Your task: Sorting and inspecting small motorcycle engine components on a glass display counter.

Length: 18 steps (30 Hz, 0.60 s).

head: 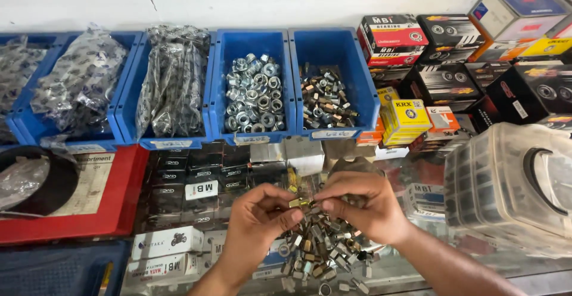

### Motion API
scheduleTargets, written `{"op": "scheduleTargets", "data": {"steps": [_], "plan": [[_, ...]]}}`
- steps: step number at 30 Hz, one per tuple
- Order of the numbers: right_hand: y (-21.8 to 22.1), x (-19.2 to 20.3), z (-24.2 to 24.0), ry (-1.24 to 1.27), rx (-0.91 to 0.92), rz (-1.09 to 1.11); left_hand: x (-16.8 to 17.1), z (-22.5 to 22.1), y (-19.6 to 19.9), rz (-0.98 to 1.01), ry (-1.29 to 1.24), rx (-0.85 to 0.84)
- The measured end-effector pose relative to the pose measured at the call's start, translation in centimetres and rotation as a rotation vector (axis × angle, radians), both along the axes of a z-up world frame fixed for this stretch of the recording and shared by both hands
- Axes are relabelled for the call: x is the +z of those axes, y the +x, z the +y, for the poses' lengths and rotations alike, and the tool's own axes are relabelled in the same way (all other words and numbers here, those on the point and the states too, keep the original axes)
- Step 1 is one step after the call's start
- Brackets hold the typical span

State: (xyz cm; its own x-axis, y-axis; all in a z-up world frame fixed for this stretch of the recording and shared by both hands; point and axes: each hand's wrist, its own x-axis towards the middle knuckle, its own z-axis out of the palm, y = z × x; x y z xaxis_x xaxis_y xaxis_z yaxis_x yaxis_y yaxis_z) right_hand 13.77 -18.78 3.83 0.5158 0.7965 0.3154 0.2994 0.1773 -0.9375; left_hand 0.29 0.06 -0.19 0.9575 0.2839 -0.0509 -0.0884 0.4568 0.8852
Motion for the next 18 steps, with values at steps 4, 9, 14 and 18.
{"op": "scheduleTargets", "data": {"steps": [4,9,14,18], "plan": [[0.0,-0.9,-0.1,-0.006,0.007,0.220,-0.2,-0.2,0.1,0.028,-0.037,-0.041],[-0.3,-0.8,0.5,-0.052,-0.072,0.202,0.4,-0.4,0.2,0.088,-0.042,-0.069],[-0.2,-0.6,0.5,-0.030,-0.008,0.135,0.0,-0.1,0.3,0.064,-0.084,-0.062],[-0.4,-0.2,0.8,-0.069,-0.053,-0.059,-0.3,0.0,0.0,0.038,-0.109,-0.087]]}}
